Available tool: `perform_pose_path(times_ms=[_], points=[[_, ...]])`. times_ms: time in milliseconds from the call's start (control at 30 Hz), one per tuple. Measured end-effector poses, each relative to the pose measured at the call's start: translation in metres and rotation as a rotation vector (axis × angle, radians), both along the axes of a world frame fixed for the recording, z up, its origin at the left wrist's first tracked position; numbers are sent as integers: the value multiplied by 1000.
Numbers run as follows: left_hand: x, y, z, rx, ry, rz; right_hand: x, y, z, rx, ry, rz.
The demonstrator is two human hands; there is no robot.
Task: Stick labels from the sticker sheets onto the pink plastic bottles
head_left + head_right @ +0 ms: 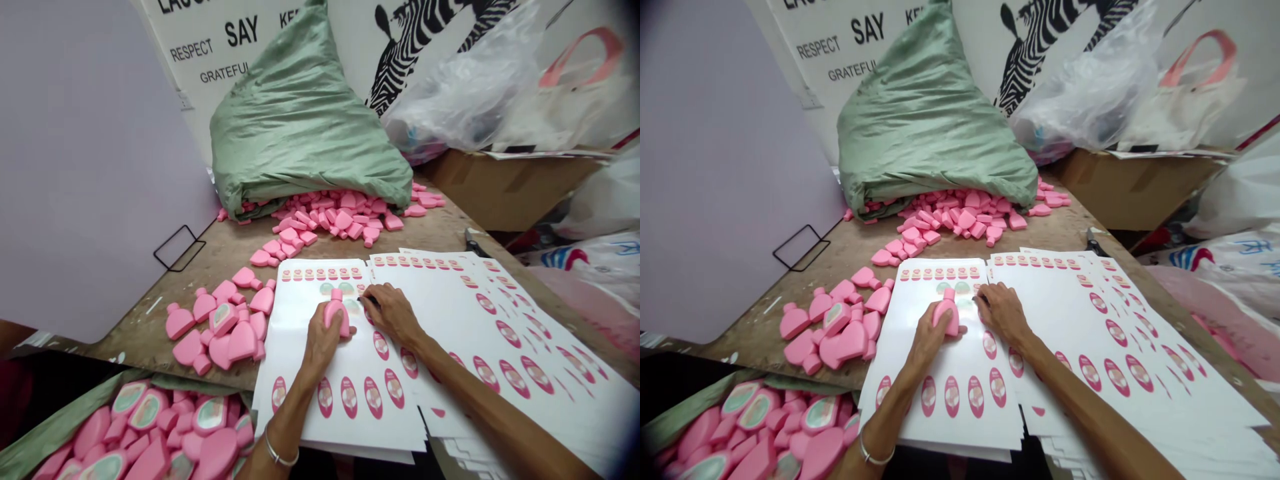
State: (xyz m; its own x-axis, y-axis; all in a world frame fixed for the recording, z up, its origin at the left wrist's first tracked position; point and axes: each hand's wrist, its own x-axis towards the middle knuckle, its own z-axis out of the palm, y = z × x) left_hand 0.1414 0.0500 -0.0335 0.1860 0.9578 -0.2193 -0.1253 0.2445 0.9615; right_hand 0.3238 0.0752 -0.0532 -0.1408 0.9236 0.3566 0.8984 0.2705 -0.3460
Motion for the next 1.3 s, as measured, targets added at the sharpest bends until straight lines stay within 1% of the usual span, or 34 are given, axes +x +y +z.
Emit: perform_pose_path(times_ms=[100, 200, 267, 367, 500, 567, 667, 833, 967, 1100, 1167, 1233, 1300], points=[[0, 0, 0, 5, 6, 3, 2, 0, 1, -30, -21, 27], [0, -1, 1, 5, 18, -1, 3, 0, 3, -93, 36, 36], [0, -1, 1, 8, 23, -3, 1, 0, 3, -100, 68, 17], [0, -1, 1, 16, 20, 2, -5, -3, 2, -10, 31, -12], [-1, 0, 0, 9, -7, 2, -8, -6, 5, 152, -63, 32], [-1, 0, 0, 1, -17, -2, -5, -5, 6, 171, -64, 15], [-1, -1, 1, -9, -22, 4, 2, 1, 5, 112, -83, -24], [-1, -1, 0, -15, -41, 4, 8, 7, -2, 48, -118, 70], [-1, -1, -1, 4, -25, -4, 8, 6, 0, -13, -43, 136], [-1, -2, 0, 16, -20, -2, 8, 6, 1, -62, 48, 126], [-1, -1, 0, 5, -26, 2, 7, 6, -1, -34, 53, 98], [-1, -1, 0, -6, -29, 6, 4, 5, -3, 42, 16, 78], [0, 0, 0, -21, -26, 8, 2, 3, -3, 128, -53, 87]])
